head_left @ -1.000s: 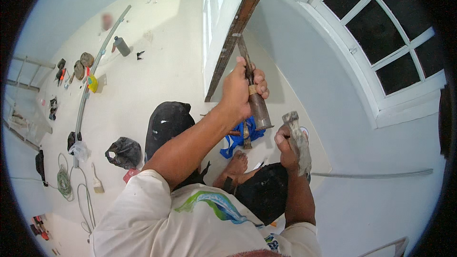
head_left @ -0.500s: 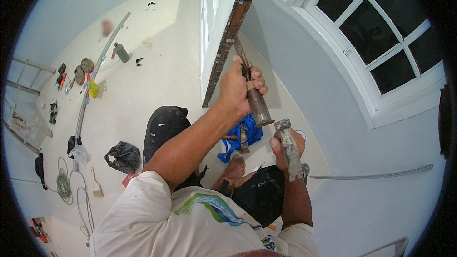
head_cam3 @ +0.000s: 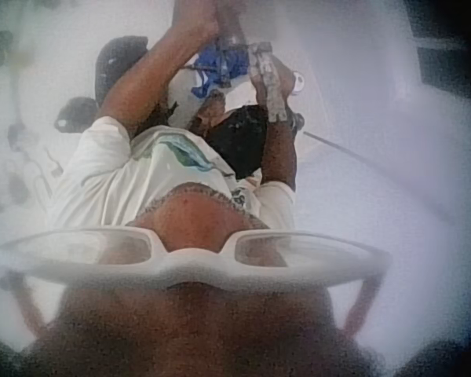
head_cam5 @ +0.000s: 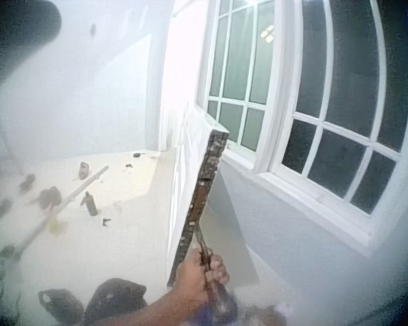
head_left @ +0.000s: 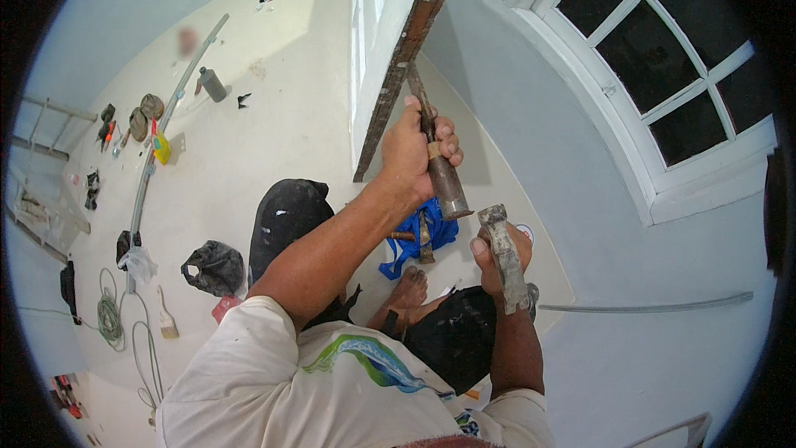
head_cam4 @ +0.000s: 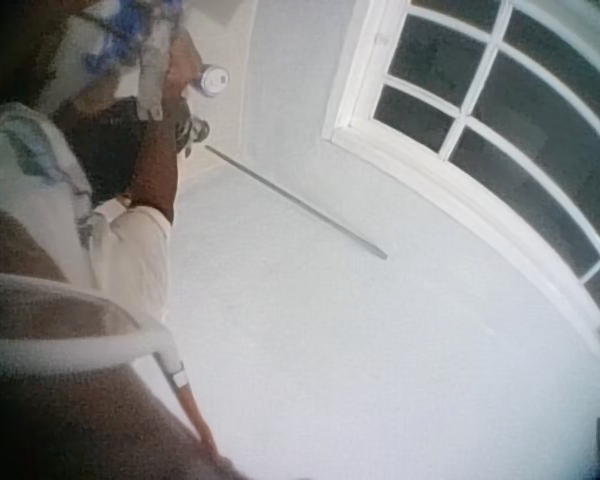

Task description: The person measures and marks a metal trim piece, then retrieves a hammer and chisel from a tool bag. They position the trim against a wall and use the hammer and chisel to drive fasteners into the wall to secure the trim.

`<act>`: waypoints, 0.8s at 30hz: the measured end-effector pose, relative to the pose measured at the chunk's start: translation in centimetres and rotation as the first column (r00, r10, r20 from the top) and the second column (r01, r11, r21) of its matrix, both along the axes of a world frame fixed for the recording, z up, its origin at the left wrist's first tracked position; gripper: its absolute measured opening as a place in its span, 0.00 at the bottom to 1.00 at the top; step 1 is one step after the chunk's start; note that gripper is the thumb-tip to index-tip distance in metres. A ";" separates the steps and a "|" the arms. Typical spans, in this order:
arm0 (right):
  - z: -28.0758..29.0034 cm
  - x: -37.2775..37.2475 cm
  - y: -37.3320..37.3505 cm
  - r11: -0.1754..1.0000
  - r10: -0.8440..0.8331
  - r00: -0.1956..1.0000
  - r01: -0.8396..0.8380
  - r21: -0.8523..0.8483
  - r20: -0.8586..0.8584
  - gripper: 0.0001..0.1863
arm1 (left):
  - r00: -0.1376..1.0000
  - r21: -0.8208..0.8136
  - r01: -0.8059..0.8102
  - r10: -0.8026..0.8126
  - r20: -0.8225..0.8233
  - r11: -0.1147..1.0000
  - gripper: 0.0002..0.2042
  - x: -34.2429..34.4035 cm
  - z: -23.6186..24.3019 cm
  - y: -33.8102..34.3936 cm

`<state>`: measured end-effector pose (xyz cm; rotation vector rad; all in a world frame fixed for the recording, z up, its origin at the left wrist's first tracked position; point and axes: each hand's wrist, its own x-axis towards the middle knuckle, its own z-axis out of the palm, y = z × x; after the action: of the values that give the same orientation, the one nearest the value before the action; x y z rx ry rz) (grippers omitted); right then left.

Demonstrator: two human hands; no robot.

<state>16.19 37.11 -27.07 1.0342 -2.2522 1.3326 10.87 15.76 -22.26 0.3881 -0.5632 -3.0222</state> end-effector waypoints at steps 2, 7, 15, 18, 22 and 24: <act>-0.1 0.0 -0.1 1.000 0.011 1.000 -0.011 -0.014 0.005 0.08 | 1.000 -0.003 0.004 -0.004 -0.002 1.000 0.18 0.0 -0.2 0.0; -1.5 -0.2 0.0 0.999 0.015 0.999 -0.013 0.051 -0.049 0.13 | 0.999 0.046 0.013 -0.011 -0.031 0.999 0.19 -0.5 -1.7 -0.3; -1.0 -0.2 0.0 0.968 0.210 0.953 -0.171 0.186 -0.220 0.16 | 1.000 0.022 0.030 -0.030 -0.009 0.999 0.19 -0.2 -1.9 -0.8; -0.4 0.1 -0.3 0.963 0.192 0.957 -0.140 0.230 -0.218 0.18 | 0.999 0.028 0.038 -0.038 -0.003 0.999 0.19 -0.3 -2.0 -1.0; -1.9 0.4 0.2 0.944 0.054 0.977 0.018 0.329 -0.208 0.17 | 0.998 0.037 0.057 -0.056 -0.035 0.998 0.19 -0.3 -2.0 -1.1; -1.6 0.4 0.4 0.944 0.130 0.963 -0.047 0.327 -0.236 0.15 | 0.998 0.050 0.056 -0.055 -0.027 0.997 0.19 -0.3 -2.2 -1.4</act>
<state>16.59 37.52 -28.64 1.3457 -2.2876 0.8192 10.58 14.39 -24.51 0.3406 -0.5047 -3.0954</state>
